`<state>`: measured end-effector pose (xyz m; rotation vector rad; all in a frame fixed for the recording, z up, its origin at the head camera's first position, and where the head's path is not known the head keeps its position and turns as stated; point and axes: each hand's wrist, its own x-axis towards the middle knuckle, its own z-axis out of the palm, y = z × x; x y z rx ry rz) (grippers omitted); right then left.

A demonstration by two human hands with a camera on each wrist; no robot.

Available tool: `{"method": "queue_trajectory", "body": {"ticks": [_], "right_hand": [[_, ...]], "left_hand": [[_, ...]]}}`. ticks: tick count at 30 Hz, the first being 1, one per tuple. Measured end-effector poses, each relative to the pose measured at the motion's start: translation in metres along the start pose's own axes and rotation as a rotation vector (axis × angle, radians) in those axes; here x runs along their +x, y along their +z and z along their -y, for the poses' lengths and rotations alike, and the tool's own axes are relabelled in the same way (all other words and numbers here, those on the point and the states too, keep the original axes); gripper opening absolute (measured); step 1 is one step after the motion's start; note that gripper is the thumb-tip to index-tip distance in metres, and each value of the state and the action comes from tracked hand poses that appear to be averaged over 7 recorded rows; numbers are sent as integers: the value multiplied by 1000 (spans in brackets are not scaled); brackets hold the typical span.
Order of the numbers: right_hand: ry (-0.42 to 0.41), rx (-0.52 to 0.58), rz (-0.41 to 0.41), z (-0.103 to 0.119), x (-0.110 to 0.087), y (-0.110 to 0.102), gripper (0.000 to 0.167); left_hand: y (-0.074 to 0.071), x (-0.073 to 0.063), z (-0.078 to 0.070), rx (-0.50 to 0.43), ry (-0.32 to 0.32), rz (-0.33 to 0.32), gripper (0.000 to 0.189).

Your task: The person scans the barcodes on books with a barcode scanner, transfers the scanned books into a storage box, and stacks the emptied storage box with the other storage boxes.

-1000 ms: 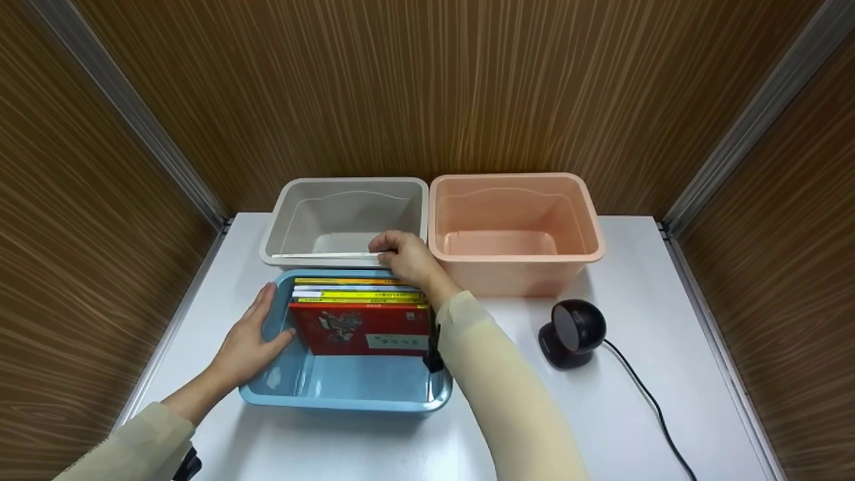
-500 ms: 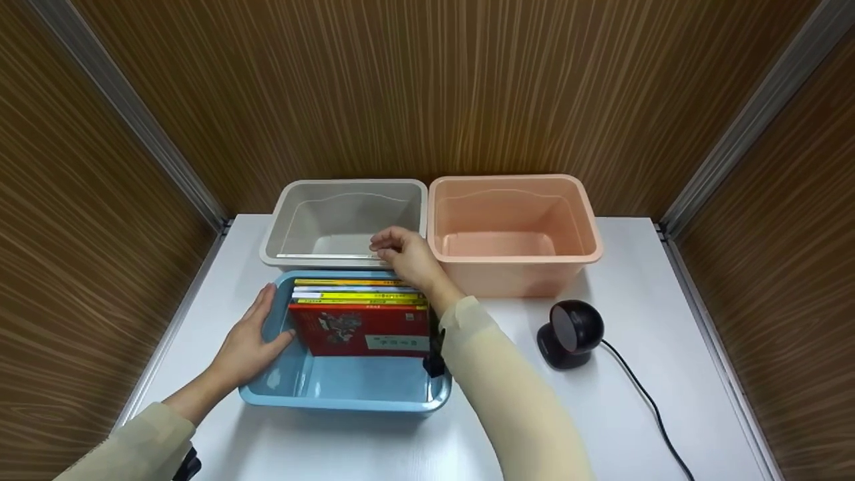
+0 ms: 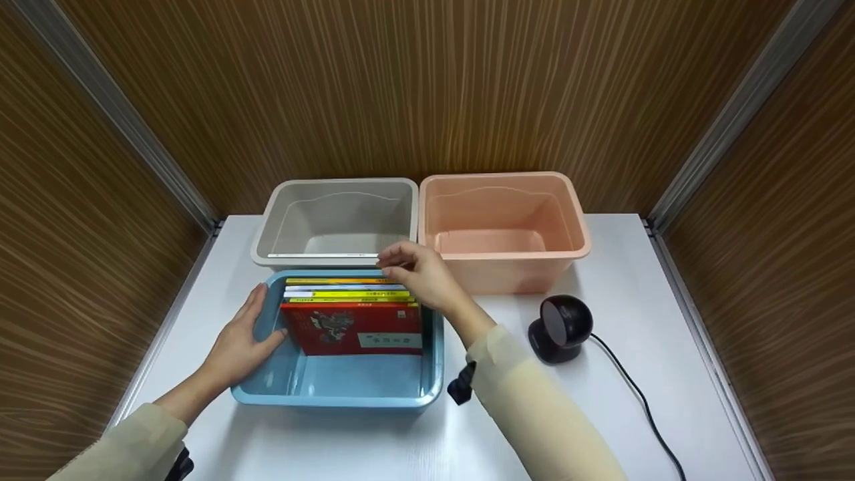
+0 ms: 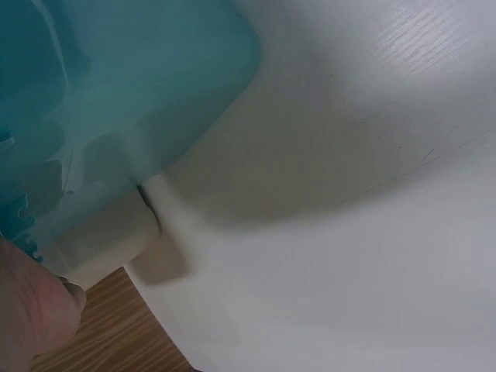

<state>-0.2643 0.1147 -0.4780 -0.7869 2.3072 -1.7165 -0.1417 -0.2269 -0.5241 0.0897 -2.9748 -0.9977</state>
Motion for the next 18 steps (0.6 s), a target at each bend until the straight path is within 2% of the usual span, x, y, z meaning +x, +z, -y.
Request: {"method": "queue_trajectory", "body": {"ticks": [9,18], "right_hand": [[17,-21,-31,-11,-32,0,21],[35,-67,-61,-25,-46,10,20]], "left_hand": [[-4,0,2,6,-5,5,95],[-2,-1,0,1,10,-1,94]]}}
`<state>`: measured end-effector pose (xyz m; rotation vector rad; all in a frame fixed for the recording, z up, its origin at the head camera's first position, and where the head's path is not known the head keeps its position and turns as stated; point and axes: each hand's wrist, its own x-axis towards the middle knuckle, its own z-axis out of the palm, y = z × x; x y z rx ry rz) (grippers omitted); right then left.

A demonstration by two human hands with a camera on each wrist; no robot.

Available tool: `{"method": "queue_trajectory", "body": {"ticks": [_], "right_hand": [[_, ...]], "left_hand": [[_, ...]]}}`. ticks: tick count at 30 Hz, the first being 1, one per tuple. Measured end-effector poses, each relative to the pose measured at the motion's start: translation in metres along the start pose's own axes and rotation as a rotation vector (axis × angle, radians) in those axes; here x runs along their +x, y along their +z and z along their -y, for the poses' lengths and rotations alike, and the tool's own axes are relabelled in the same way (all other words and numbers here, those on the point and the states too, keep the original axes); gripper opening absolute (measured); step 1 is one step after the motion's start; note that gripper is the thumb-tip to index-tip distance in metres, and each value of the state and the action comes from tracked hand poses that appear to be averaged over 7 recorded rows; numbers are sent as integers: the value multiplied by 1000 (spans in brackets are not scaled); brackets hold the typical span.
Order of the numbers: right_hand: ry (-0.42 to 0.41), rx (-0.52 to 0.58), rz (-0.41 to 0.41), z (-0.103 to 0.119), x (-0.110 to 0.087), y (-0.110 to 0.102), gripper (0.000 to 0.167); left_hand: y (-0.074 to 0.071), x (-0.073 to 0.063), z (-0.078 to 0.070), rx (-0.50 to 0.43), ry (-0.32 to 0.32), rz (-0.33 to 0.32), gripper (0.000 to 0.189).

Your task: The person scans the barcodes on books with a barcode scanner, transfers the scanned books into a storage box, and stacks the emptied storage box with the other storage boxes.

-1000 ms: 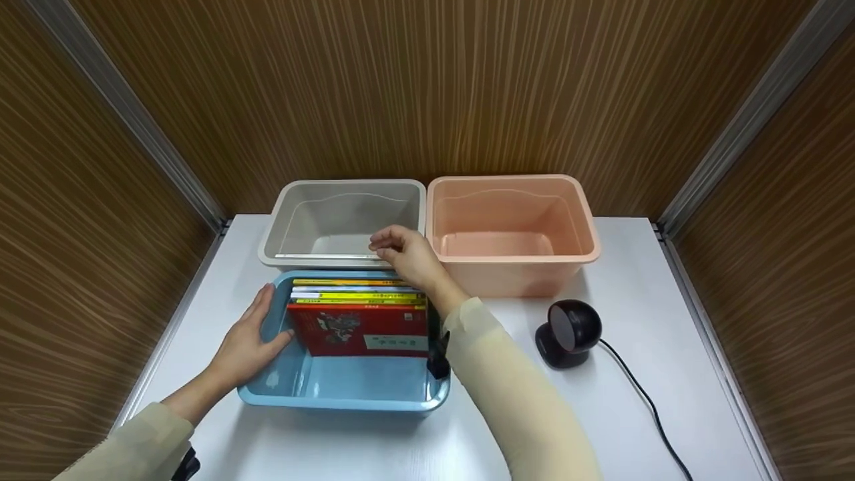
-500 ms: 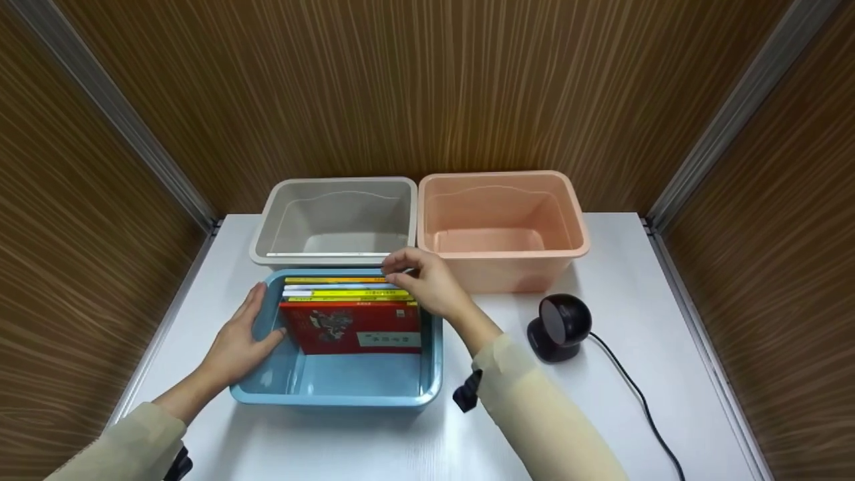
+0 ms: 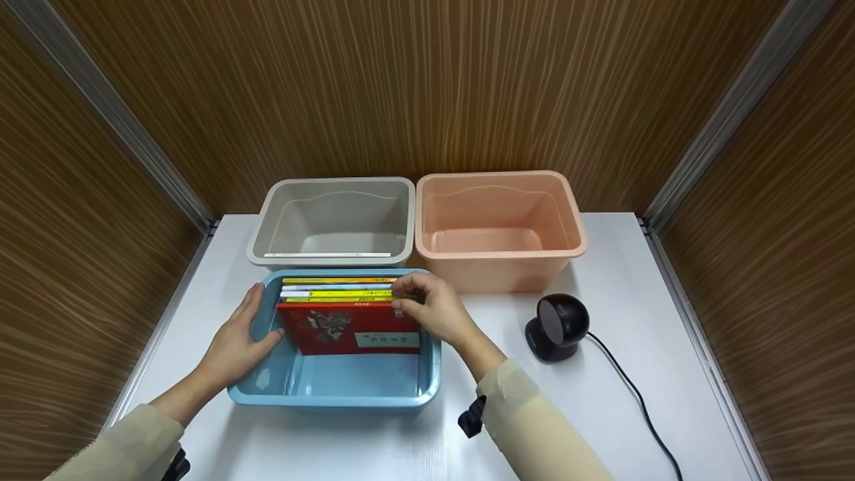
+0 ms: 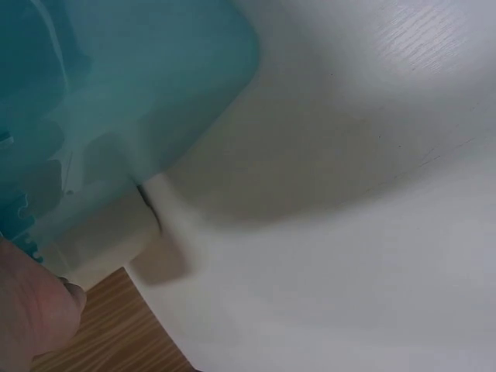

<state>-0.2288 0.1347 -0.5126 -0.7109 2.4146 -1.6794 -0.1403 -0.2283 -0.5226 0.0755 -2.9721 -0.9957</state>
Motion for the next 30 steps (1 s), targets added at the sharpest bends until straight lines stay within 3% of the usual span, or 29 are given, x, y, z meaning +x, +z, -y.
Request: {"method": "queue_trajectory", "body": {"ticks": [9,19,30], "right_hand": [[31,-129,-59,-4,-8,10,23],[48,-172,-87,-5,-9,15,25],[-19,-240,-70,-5,-7,16,25]], "left_hand": [[1,-1,-1,-4,-20,15,96],[-1,-1,0,-26,-20,20,96],[0,0,0,-21,-13,8,94]]}}
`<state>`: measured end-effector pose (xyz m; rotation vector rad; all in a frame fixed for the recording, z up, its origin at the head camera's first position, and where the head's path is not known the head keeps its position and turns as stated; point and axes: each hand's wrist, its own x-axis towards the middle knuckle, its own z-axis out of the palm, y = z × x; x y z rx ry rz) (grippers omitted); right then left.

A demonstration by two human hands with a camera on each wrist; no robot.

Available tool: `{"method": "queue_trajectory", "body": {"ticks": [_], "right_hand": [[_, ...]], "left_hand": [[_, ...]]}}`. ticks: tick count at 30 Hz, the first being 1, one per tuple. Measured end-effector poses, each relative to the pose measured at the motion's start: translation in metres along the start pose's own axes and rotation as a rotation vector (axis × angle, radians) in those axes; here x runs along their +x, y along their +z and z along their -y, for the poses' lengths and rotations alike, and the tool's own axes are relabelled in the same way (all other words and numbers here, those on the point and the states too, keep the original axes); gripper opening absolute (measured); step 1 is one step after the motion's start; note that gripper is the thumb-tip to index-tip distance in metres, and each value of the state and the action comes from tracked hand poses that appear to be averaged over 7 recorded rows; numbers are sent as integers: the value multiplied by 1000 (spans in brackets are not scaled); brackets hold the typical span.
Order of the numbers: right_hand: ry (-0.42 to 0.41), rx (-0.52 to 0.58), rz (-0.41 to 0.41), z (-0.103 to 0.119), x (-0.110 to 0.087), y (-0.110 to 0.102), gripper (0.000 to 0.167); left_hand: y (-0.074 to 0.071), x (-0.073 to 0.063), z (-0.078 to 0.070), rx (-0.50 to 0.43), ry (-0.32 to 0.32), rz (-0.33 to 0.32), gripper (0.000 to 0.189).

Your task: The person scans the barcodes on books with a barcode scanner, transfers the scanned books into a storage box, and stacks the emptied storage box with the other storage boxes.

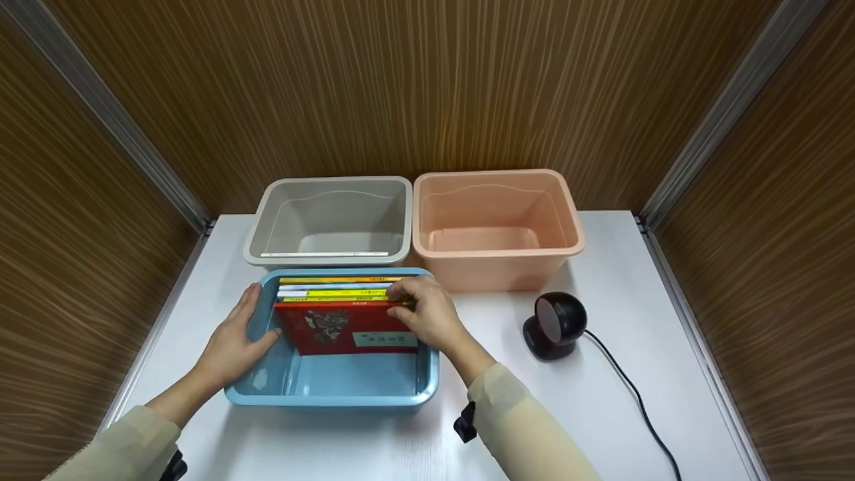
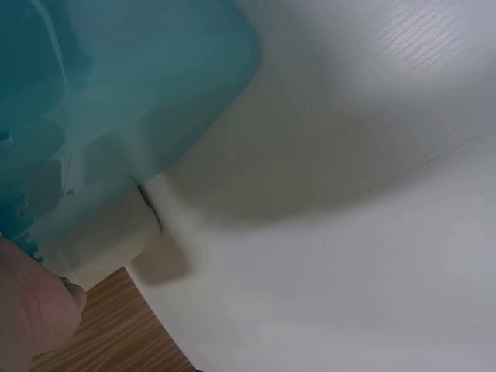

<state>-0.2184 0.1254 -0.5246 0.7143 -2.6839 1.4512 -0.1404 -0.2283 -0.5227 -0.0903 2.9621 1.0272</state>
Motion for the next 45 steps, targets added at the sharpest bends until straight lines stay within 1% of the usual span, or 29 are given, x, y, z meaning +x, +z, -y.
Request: {"method": "queue_trajectory", "body": {"ticks": [3,6,15,23,26,32,41,45], "right_hand": [[-28,-17,-3,-1,0,1,25],[-38,-35,-8,-1,1,1,25],[-6,-90,16,3,1,0,24],[-37,-91,18,3,1,0,23],[-42,-94,25,3,1,0,22],[-64,-138,28,2,2,0,19],[-64,-182,77,4,2,-1,19],[-81,-211,96,5,3,-1,20]], "left_hand": [[0,0,-1,13,2,-6,93],[-1,0,-2,16,0,-4,93],[-2,0,-2,20,-10,7,94],[-2,0,-2,22,-26,25,95],[-2,0,-2,22,-24,24,95],[-1,2,-1,39,3,10,94],[-1,0,1,30,-4,15,96],[-1,1,1,28,-4,22,96]]}}
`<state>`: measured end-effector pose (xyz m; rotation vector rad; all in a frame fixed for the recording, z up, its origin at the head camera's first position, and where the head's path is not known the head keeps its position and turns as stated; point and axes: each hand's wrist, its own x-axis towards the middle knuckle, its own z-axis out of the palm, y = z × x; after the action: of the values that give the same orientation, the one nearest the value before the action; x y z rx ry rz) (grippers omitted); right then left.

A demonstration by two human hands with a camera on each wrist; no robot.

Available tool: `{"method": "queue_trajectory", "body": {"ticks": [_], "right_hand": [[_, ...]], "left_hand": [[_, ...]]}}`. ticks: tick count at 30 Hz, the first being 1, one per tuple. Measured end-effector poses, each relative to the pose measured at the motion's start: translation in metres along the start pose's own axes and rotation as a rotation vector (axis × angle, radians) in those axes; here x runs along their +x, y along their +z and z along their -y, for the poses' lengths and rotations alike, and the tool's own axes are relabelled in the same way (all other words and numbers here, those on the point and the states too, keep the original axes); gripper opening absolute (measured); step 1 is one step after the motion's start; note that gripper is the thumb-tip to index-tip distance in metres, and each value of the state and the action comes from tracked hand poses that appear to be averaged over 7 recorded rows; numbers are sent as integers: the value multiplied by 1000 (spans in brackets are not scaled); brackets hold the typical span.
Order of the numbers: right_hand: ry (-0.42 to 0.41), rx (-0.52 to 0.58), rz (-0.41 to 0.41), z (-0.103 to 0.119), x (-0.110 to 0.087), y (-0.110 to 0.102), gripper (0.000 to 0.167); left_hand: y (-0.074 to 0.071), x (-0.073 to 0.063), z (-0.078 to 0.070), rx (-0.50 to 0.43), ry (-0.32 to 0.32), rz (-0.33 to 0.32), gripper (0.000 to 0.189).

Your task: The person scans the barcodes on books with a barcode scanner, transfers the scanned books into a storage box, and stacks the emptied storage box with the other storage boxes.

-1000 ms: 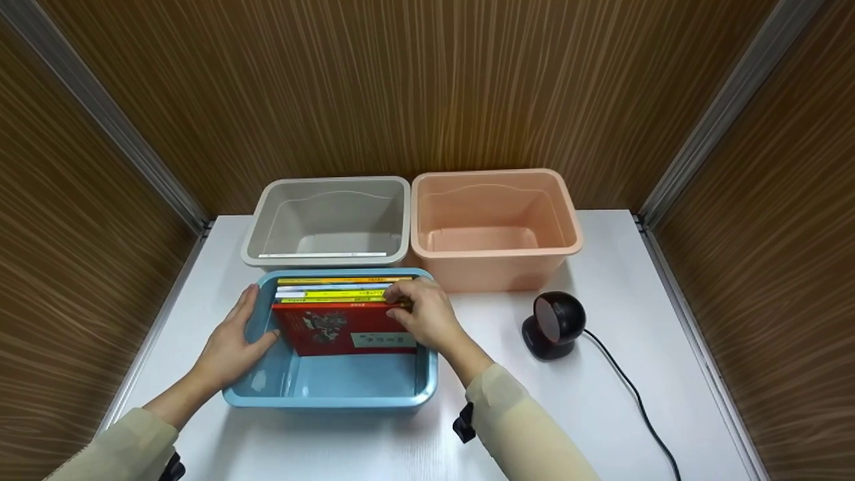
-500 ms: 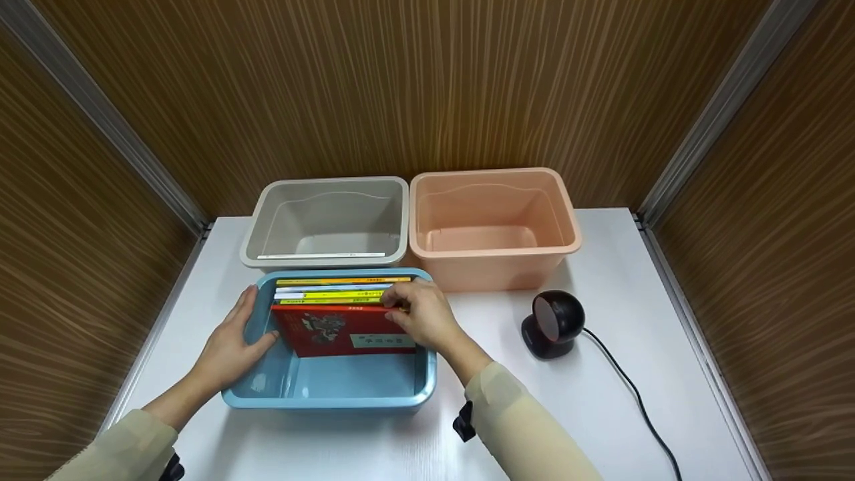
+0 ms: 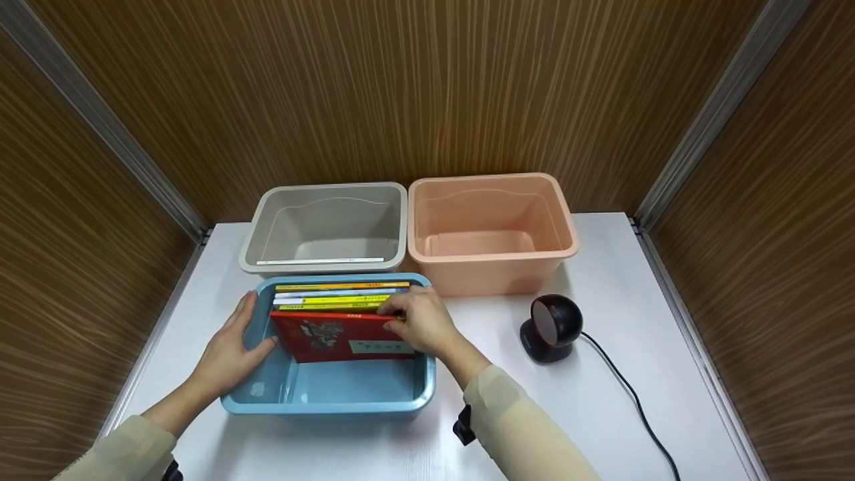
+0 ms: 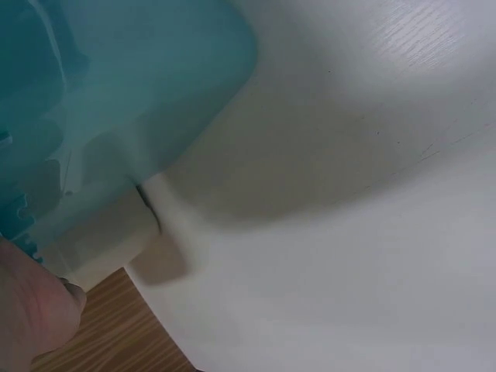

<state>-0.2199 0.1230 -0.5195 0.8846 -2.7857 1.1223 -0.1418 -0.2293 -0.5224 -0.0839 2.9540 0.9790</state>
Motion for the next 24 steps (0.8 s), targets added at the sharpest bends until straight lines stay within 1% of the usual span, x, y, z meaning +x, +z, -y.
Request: {"method": "queue_trajectory", "body": {"ticks": [7,13,18,24], "right_hand": [[-57,-48,26,0,1,-1,21],[-64,-80,49,1,3,0,20],[-40,-85,48,2,2,0,17],[-6,-66,12,2,1,1,16]], "left_hand": [[0,0,0,-8,-5,8,97],[0,-1,0,-7,5,-8,95],[0,-2,1,0,26,-28,92],[0,-2,-1,6,21,-25,93]]}}
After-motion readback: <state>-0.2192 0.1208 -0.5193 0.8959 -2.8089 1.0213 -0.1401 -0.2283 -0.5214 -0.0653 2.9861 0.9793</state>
